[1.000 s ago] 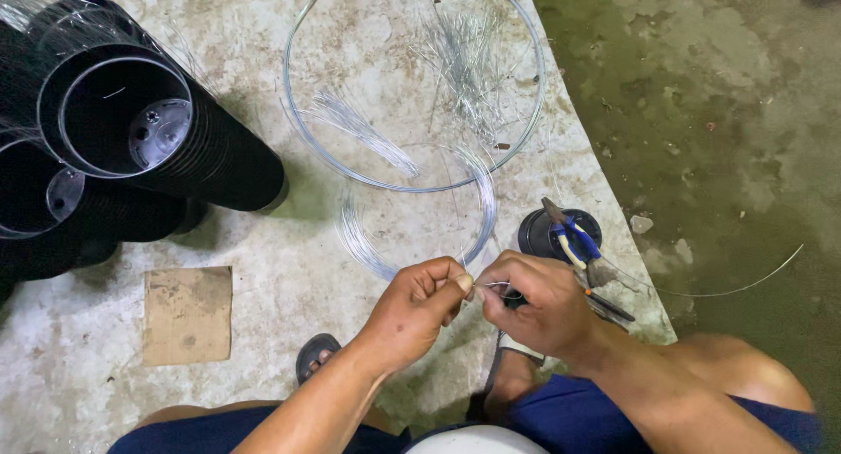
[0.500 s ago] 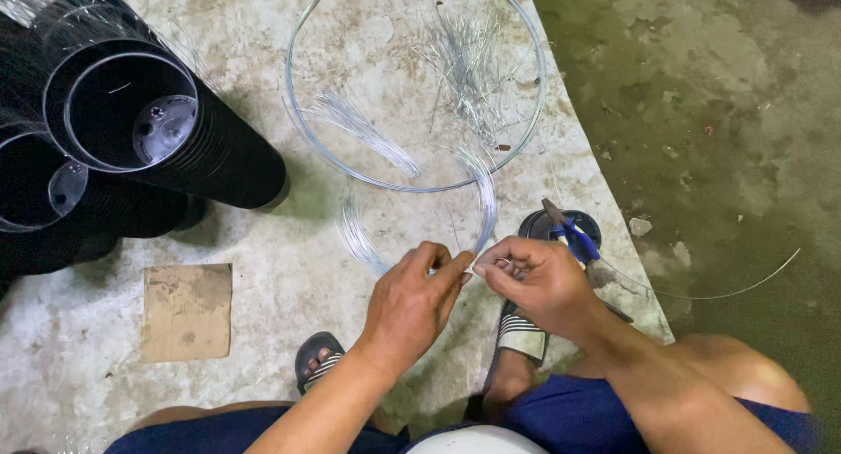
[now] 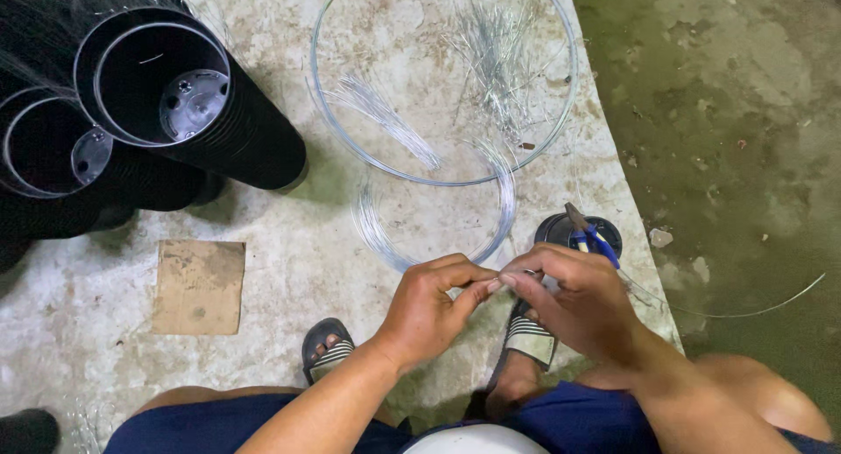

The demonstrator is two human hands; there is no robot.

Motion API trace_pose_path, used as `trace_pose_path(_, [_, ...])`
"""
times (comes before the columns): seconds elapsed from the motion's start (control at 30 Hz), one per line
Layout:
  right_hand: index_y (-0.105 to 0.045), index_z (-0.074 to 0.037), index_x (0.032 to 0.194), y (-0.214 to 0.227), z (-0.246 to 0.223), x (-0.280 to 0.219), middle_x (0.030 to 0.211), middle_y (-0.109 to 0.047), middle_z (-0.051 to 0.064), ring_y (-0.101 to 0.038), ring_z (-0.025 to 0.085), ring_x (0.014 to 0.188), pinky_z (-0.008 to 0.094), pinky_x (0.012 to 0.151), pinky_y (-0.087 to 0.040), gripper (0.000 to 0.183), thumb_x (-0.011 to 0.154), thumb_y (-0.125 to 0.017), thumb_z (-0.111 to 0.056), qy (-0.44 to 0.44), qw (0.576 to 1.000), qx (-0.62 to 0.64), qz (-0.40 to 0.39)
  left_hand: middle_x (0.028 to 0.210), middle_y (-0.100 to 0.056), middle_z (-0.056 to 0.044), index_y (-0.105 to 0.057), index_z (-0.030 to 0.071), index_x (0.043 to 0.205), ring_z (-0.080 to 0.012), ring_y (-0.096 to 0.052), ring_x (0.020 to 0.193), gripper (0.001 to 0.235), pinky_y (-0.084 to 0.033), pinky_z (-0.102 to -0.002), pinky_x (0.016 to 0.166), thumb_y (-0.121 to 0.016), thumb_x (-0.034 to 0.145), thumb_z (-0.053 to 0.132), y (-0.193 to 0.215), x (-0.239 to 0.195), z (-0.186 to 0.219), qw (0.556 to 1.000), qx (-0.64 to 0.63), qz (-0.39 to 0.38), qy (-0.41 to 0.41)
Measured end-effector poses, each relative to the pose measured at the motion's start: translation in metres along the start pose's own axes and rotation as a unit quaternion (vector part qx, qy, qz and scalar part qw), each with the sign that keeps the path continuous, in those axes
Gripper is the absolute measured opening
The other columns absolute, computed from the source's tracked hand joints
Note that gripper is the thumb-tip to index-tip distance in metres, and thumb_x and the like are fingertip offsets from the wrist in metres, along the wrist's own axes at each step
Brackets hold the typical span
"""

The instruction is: The person sits on the floor and repeatedly twists thin metal wires by hand, then uses pliers to cut the twisted ends. The person places some twisted wires into black cylindrical containers nearby.

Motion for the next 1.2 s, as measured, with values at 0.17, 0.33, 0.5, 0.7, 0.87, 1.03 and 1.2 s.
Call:
trace_pose_path(0.17, [-0.074,-0.003,0.101,0.017,0.013,0.017,0.086,-0.076,0.004,-0.072,0.010,0.077,0.026,0.070,-0.057,0.014,0.090,-0.071,-0.011,-0.049,0.988,0.128,-0.069,0.086,-0.072,-0.008,-0.077,0.002,0.100,-0.0140,-0.068,0.074,0.011,-0.054,-0.028,0.064,-0.073,0.095,0.011,0.008,0.004,0.006,0.999,-0.035,0.030,0.011])
trace_pose_path(0.33, [-0.073,0.002,0.113,0.022,0.088,0.058,0.082,-0.070,0.004,-0.066,0.010,0.074,0.025,0.071,-0.056,0.028,0.103,-0.058,-0.020,-0.170,0.957,0.226,-0.058,0.082,-0.070,-0.003,-0.077,0.001,0.101,-0.0065,-0.058,0.073,0.014,-0.049,-0.022,0.065,-0.072,0.098,0.014,0.038,0.018,0.008,0.982,-0.096,0.155,0.042])
trace_pose_path(0.5, [-0.075,0.004,0.099,-0.035,0.200,0.106,0.078,-0.073,0.007,-0.066,0.013,0.068,0.028,0.064,-0.054,0.026,0.096,-0.069,-0.021,-0.276,0.950,0.097,-0.108,0.084,-0.072,-0.001,-0.076,0.000,0.109,-0.0044,-0.060,0.076,0.020,-0.049,-0.021,0.069,-0.070,0.098,0.016,0.067,0.029,0.012,0.953,-0.171,0.232,0.095])
trace_pose_path(0.7, [-0.080,-0.007,0.098,-0.113,0.298,0.140,0.082,-0.077,0.014,-0.074,0.024,0.074,0.036,0.070,-0.056,0.023,0.090,-0.071,-0.026,-0.219,0.972,-0.058,-0.060,0.082,-0.070,0.001,-0.076,0.001,0.115,-0.0022,-0.056,0.076,0.026,-0.046,-0.019,0.069,-0.062,0.102,0.019,0.080,0.036,0.017,0.945,-0.142,0.261,0.138])
trace_pose_path(0.87, [-0.080,-0.009,0.103,-0.171,0.331,0.168,0.096,-0.075,0.019,-0.070,0.037,0.091,0.044,0.081,-0.055,0.023,0.089,-0.070,-0.024,-0.186,0.977,-0.105,0.005,0.078,-0.070,-0.001,-0.078,0.000,0.111,-0.0051,-0.052,0.068,0.024,-0.043,-0.021,0.061,-0.065,0.100,0.017,0.082,0.042,0.012,0.933,-0.138,0.280,0.180])
trace_pose_path(1.03, [-0.077,-0.009,0.100,-0.206,0.346,0.187,0.097,-0.073,0.018,-0.070,0.039,0.086,0.049,0.077,-0.055,0.020,0.088,-0.065,-0.018,-0.144,0.967,-0.208,0.021,0.079,-0.071,-0.001,-0.076,-0.002,0.110,-0.0043,-0.061,0.075,0.022,-0.051,-0.021,0.069,-0.065,0.100,0.014,0.082,0.050,0.001,0.935,-0.151,0.283,0.151])
trace_pose_path(1.2, [-0.070,-0.006,0.088,-0.220,0.351,0.198,0.092,-0.067,0.015,-0.069,0.038,0.078,0.050,0.068,-0.056,0.014,0.092,-0.059,-0.014,-0.101,0.937,-0.333,-0.026,0.078,-0.072,-0.001,-0.077,0.000,0.108,-0.0044,-0.061,0.072,0.021,-0.050,-0.021,0.066,-0.067,0.098,0.014,0.091,0.059,-0.011,0.923,-0.144,0.305,0.183])
Point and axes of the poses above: each hand's wrist, its own x-axis towards the middle knuckle, its own y-axis out of the back of the hand, z = x × y, the point moved 2 cm from there along x, towards the middle knuckle
